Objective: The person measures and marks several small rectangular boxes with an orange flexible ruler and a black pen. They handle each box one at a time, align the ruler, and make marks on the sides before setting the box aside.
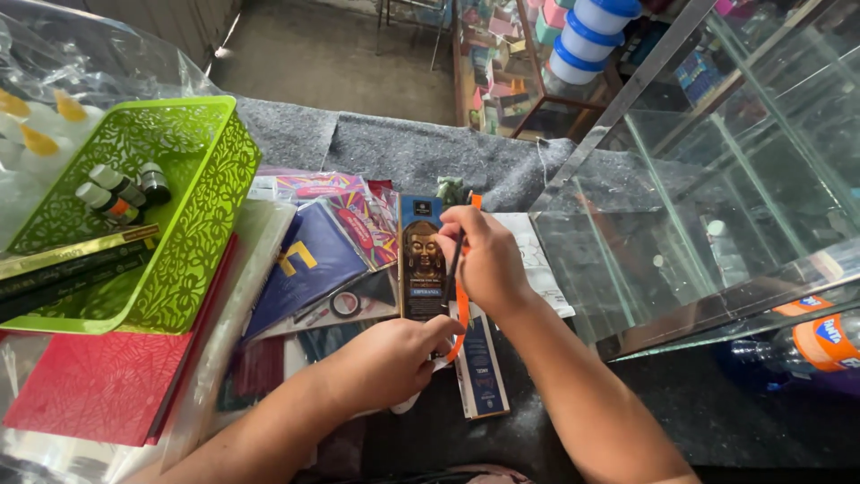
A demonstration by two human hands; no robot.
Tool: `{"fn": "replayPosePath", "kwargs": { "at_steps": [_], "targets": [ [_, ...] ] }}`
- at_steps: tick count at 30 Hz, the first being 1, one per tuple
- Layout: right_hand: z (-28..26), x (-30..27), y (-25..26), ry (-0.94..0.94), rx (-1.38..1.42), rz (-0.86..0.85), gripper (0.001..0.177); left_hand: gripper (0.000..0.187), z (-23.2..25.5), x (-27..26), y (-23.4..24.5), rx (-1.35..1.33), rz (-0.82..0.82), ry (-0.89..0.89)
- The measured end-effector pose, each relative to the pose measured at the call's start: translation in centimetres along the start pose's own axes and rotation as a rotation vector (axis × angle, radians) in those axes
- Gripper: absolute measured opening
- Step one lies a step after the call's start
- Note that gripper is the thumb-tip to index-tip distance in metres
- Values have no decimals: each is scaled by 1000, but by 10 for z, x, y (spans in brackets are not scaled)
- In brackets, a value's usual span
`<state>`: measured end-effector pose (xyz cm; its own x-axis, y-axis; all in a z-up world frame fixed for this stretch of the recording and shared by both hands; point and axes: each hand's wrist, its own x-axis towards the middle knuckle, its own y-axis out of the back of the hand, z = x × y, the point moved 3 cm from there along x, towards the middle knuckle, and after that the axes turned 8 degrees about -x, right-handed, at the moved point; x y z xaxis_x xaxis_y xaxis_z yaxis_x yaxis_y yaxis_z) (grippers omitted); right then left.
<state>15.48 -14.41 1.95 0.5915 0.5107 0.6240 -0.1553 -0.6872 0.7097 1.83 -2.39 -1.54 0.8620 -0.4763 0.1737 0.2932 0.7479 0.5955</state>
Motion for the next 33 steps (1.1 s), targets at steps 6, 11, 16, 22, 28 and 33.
{"fn": "replayPosePath", "kwargs": {
  "at_steps": [6,11,16,22,28,33],
  "targets": [
    [5,15,-15,161,-140,2,18,57,4,-2,5,14,-31,83],
    [-3,17,-26,344,-178,-55,7,62,4,-2,7,0,-35,93],
    [13,12,-36,196,-207,-184,24,62,-1,-2,4,1,-46,88],
    [19,16,-41,25,9,-246,27,51,-4,-2,1,31,-41,75],
    [11,22,-24,-136,60,-336,4,55,-8,-1,-2,12,-30,42],
    [21,12,-21,-270,283,-252,6,55,-1,-1,3,26,-76,129]
  ]
}}
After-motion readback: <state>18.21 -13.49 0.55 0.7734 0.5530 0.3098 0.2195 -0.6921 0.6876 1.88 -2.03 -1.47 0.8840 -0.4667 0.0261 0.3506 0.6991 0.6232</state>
